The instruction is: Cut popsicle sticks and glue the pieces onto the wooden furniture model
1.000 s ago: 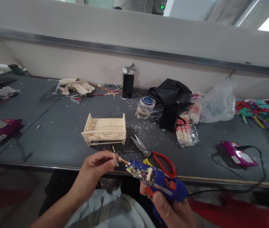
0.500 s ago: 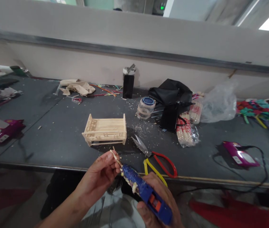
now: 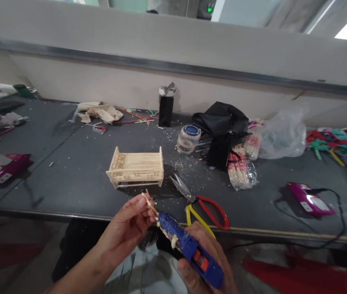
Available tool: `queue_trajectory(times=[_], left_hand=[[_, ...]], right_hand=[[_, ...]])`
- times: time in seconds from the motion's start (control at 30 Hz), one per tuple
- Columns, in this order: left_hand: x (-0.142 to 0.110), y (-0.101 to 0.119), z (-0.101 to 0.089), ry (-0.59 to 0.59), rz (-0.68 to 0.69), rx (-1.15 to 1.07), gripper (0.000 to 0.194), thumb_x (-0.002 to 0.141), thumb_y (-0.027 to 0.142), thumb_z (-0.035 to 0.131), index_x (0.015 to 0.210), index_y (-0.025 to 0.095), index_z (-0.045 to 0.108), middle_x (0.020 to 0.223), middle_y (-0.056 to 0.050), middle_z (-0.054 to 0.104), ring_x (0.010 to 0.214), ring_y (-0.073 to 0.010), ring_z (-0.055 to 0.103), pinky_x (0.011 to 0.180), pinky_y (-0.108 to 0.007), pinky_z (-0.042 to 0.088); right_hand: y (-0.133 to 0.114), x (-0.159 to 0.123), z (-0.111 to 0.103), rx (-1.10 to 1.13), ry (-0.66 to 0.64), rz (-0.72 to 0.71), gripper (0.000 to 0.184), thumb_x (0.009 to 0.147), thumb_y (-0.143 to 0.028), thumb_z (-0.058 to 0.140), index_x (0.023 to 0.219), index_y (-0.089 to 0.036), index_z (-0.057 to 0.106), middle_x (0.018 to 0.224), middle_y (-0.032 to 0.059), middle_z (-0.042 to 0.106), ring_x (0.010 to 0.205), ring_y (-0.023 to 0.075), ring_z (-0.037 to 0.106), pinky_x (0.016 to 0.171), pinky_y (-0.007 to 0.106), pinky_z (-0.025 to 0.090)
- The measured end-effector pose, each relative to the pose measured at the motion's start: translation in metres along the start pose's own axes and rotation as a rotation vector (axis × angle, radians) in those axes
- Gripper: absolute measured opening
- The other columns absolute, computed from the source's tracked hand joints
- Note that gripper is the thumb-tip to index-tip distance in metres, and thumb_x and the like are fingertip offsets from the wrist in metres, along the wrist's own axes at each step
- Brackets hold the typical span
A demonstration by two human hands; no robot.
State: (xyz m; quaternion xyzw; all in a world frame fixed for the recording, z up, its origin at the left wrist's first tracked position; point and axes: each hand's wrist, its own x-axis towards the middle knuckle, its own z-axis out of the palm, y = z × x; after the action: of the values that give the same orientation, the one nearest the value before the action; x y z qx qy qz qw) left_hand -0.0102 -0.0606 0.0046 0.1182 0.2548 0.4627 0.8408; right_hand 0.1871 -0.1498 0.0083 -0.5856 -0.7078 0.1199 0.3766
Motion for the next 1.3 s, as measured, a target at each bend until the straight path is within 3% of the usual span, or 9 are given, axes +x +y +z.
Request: queue_trajectory(times=[0.5, 0.73, 0.87, 0.97, 1.1, 1.2, 1.3], left_hand=[[-0.001, 0.001, 0.003, 0.000, 0.011, 0.026, 0.007, 0.081, 0.019, 0.067, 0.081, 0.012, 0.066, 0.072, -0.001, 0.063, 0.064, -0.0073, 0.058, 0.066, -0.018, 0.048], [-0.002, 0.002, 0.002, 0.005, 0.041, 0.064, 0.011, 0.079, 0.023, 0.071, 0.080, 0.013, 0.067, 0.072, -0.001, 0.062, 0.064, -0.0076, 0.057, 0.066, -0.019, 0.047], [0.000, 0.003, -0.002, 0.028, 0.077, 0.065, 0.009, 0.077, 0.022, 0.072, 0.080, 0.014, 0.069, 0.074, 0.000, 0.063, 0.067, -0.0074, 0.057, 0.070, -0.019, 0.046], [0.000, 0.004, -0.004, 0.070, 0.124, 0.097, 0.010, 0.074, 0.023, 0.075, 0.078, 0.015, 0.070, 0.073, 0.001, 0.061, 0.066, -0.0064, 0.053, 0.069, -0.019, 0.044], [-0.005, 0.006, -0.004, 0.144, 0.215, 0.227, 0.012, 0.069, 0.024, 0.079, 0.073, 0.016, 0.070, 0.073, 0.002, 0.061, 0.065, -0.0062, 0.049, 0.066, -0.018, 0.042], [-0.010, 0.007, -0.002, 0.228, 0.276, 0.318, 0.014, 0.065, 0.025, 0.081, 0.072, 0.017, 0.071, 0.076, 0.001, 0.066, 0.067, -0.0077, 0.050, 0.068, -0.020, 0.042], [-0.012, 0.008, -0.002, 0.297, 0.327, 0.386, 0.014, 0.063, 0.027, 0.082, 0.070, 0.018, 0.072, 0.080, 0.000, 0.069, 0.073, -0.0110, 0.055, 0.071, -0.023, 0.044]], right_hand=[[-0.006, -0.003, 0.000, 0.002, 0.017, 0.012, 0.037, 0.083, -0.050, 0.058, 0.110, -0.026, 0.064, 0.103, 0.0072, 0.070, 0.093, 0.0288, 0.067, 0.076, 0.038, 0.058], [0.006, -0.010, 0.004, -0.067, 0.046, -0.022, 0.039, 0.083, -0.046, 0.060, 0.116, -0.025, 0.058, 0.109, 0.0087, 0.068, 0.096, 0.0281, 0.067, 0.072, 0.035, 0.058], [0.013, 0.008, 0.001, -0.125, 0.068, -0.132, 0.022, 0.086, -0.035, 0.056, 0.104, -0.023, 0.055, 0.094, 0.0059, 0.066, 0.083, 0.0219, 0.066, 0.069, 0.031, 0.054], [0.029, 0.031, -0.009, -0.358, 0.095, -0.123, 0.020, 0.086, -0.038, 0.056, 0.096, -0.021, 0.053, 0.084, 0.0065, 0.063, 0.076, 0.0220, 0.061, 0.067, 0.033, 0.050], [0.083, 0.055, -0.025, -0.748, 0.028, 0.003, 0.034, 0.085, -0.047, 0.049, 0.097, -0.015, 0.056, 0.084, 0.0136, 0.063, 0.080, 0.0303, 0.059, 0.070, 0.042, 0.048], [0.118, 0.061, -0.035, -0.762, -0.132, 0.062, 0.033, 0.079, -0.039, 0.052, 0.096, -0.012, 0.060, 0.086, 0.0157, 0.065, 0.080, 0.0312, 0.062, 0.072, 0.044, 0.048], [0.106, 0.063, -0.037, -0.687, -0.155, 0.055, 0.035, 0.077, -0.036, 0.052, 0.102, -0.014, 0.061, 0.091, 0.0143, 0.067, 0.082, 0.0305, 0.063, 0.074, 0.046, 0.049]])
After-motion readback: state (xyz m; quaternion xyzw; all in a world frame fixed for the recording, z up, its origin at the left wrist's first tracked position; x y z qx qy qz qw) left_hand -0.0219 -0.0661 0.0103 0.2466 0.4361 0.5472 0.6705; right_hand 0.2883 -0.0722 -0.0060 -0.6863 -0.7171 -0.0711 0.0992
